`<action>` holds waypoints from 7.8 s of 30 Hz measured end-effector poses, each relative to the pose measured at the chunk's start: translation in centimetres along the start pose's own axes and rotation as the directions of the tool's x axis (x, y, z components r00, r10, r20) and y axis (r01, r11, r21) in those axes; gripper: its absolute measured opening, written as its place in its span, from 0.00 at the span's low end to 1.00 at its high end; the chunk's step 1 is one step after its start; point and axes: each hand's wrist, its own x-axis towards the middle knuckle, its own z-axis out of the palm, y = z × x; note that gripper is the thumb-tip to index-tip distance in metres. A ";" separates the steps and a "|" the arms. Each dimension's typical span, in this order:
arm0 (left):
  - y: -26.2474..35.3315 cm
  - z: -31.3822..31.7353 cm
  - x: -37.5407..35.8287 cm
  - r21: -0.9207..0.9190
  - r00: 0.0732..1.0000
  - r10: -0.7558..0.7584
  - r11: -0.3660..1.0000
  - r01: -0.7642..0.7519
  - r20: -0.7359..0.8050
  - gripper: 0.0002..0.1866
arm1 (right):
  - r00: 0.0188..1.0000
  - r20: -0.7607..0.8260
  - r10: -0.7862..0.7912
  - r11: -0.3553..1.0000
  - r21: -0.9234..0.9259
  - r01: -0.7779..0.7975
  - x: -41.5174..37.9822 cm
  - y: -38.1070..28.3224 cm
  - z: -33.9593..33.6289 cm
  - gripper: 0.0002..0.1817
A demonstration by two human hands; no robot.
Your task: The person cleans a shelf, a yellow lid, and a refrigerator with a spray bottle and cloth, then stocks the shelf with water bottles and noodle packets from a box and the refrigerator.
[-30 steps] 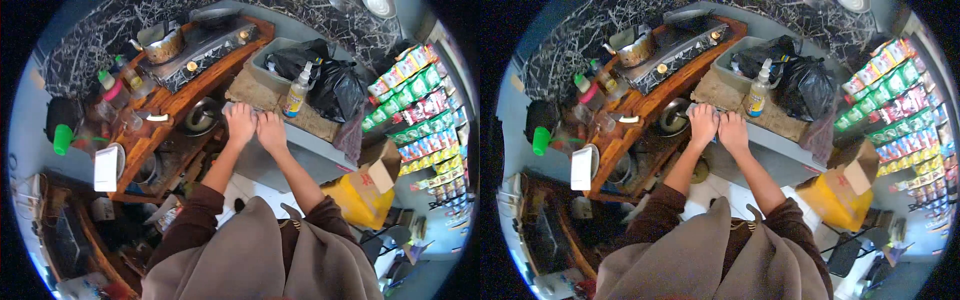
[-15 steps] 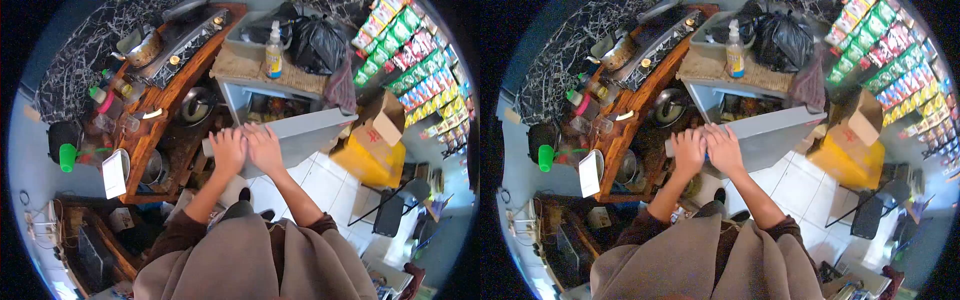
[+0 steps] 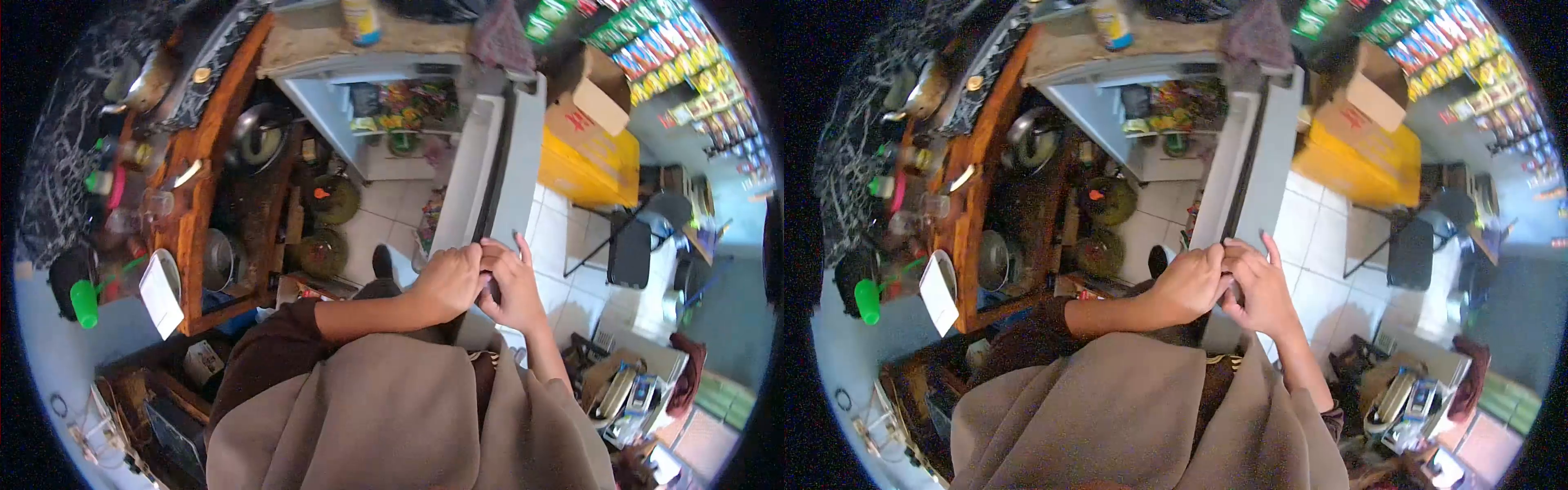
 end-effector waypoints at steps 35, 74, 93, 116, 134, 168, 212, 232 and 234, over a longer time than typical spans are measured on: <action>-41.2 3.5 2.9 -0.059 0.914 -0.405 0.914 0.402 -0.029 0.18 | 0.894 -0.208 0.396 0.910 -0.043 -0.413 2.7 18.5 18.2 0.17; -44.9 6.4 17.3 -0.835 0.689 -0.589 0.548 -0.043 -0.423 0.06 | 0.709 0.313 0.631 -0.208 0.950 -0.234 12.2 23.2 23.0 0.09; -8.6 -7.6 4.5 -0.982 0.985 -0.159 0.161 0.098 0.073 0.14 | 0.668 -0.401 0.627 0.324 0.914 0.245 -10.4 16.0 -14.4 0.05; -3.6 -9.0 -4.1 -0.905 0.943 -0.252 -0.310 -0.290 -0.216 0.29 | 0.946 -0.022 0.323 -0.515 0.835 0.195 -1.5 5.4 -1.6 0.26; -1.2 -2.1 6.5 -0.897 0.998 -0.024 -0.438 -0.060 -0.055 0.29 | 0.862 -0.121 0.493 -0.100 0.976 0.194 -5.8 8.5 -8.2 0.34; 26.4 7.9 67.9 -0.989 0.906 0.407 -0.133 -0.064 -0.113 0.24 | 0.608 -0.684 0.402 0.800 0.586 0.130 -2.8 40.1 -53.9 0.31; 50.6 -26.2 90.9 0.715 0.527 0.485 0.502 0.486 -0.698 0.40 | 0.875 -0.475 0.089 0.828 -0.454 -0.330 40.3 33.0 -90.4 0.53; 51.7 -25.0 86.9 0.640 0.818 0.119 0.689 0.340 -0.563 0.48 | 0.961 -0.259 -0.100 0.633 -0.761 -0.139 41.5 32.0 -91.7 0.30; 51.0 -25.2 87.7 0.609 0.819 0.117 0.728 0.313 -0.561 0.47 | 0.961 -0.256 -0.099 0.612 -0.778 -0.144 41.0 31.7 -91.5 0.30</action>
